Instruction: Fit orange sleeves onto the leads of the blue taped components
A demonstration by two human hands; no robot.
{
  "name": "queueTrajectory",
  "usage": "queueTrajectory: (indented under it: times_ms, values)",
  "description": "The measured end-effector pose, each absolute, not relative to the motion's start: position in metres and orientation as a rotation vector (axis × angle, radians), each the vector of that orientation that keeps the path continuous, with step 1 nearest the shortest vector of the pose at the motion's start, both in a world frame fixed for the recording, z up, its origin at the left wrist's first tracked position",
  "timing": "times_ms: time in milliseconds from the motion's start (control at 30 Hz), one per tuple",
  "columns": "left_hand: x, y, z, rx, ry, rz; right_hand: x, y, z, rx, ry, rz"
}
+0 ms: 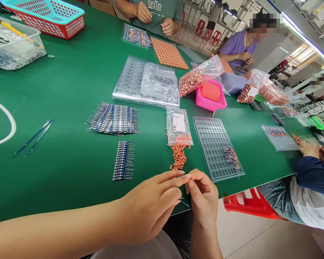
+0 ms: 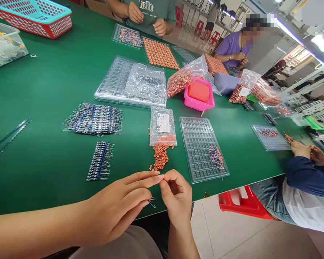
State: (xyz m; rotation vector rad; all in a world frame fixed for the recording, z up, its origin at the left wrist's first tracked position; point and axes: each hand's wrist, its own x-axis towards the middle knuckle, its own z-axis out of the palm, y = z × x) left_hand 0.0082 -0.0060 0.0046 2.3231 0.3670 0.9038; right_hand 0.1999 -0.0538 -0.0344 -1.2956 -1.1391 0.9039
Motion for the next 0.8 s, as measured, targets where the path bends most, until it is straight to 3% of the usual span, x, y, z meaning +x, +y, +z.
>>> queueTrajectory:
  times_ms: [800]
  values:
    - [0.008,-0.005,0.007,1.677,0.694,0.685,0.186,-0.061,-0.036,-1.366,-1.419,0.297]
